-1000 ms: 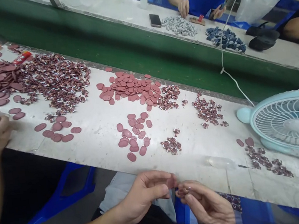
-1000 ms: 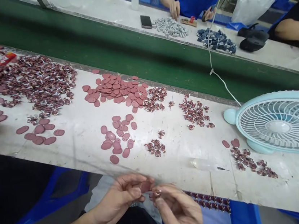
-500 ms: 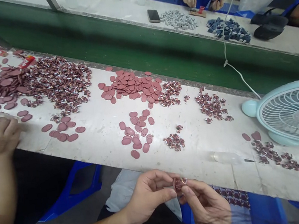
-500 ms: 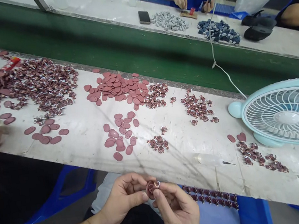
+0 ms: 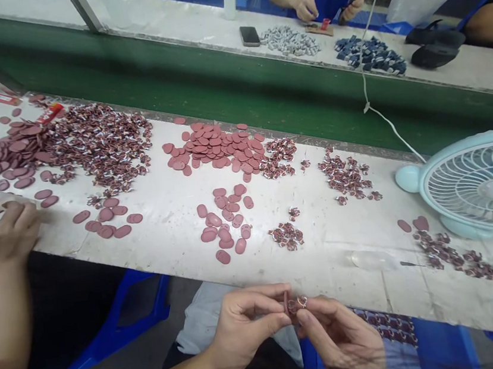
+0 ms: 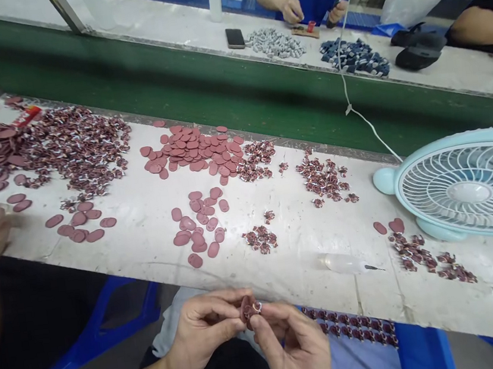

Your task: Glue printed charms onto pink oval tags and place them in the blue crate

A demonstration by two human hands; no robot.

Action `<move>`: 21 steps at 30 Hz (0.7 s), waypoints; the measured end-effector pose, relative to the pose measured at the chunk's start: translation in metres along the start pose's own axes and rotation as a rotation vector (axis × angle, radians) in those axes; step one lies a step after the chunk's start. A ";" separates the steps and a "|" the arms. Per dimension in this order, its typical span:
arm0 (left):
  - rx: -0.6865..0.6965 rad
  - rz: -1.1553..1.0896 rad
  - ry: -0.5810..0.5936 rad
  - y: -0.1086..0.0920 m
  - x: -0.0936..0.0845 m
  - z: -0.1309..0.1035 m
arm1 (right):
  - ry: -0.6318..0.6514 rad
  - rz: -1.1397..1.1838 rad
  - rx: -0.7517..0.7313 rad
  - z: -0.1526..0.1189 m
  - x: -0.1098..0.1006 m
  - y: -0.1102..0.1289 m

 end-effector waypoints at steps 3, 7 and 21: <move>-0.042 -0.020 0.014 0.001 0.000 -0.002 | -0.010 -0.015 0.043 -0.002 0.002 0.001; -0.050 -0.038 0.050 -0.001 0.002 -0.003 | -0.056 -0.062 0.091 -0.007 0.006 0.007; -0.106 -0.074 0.038 0.002 0.008 -0.001 | -0.065 -0.007 0.029 -0.011 0.008 0.002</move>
Point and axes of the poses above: each hand's wrist, its own z-axis towards the middle knuckle, its own x-axis out of the palm, y = z × x, the point moved 5 cm from there along z, towards the middle knuckle, and after that the axes turned 6 degrees about x, right-handed, at the moved point
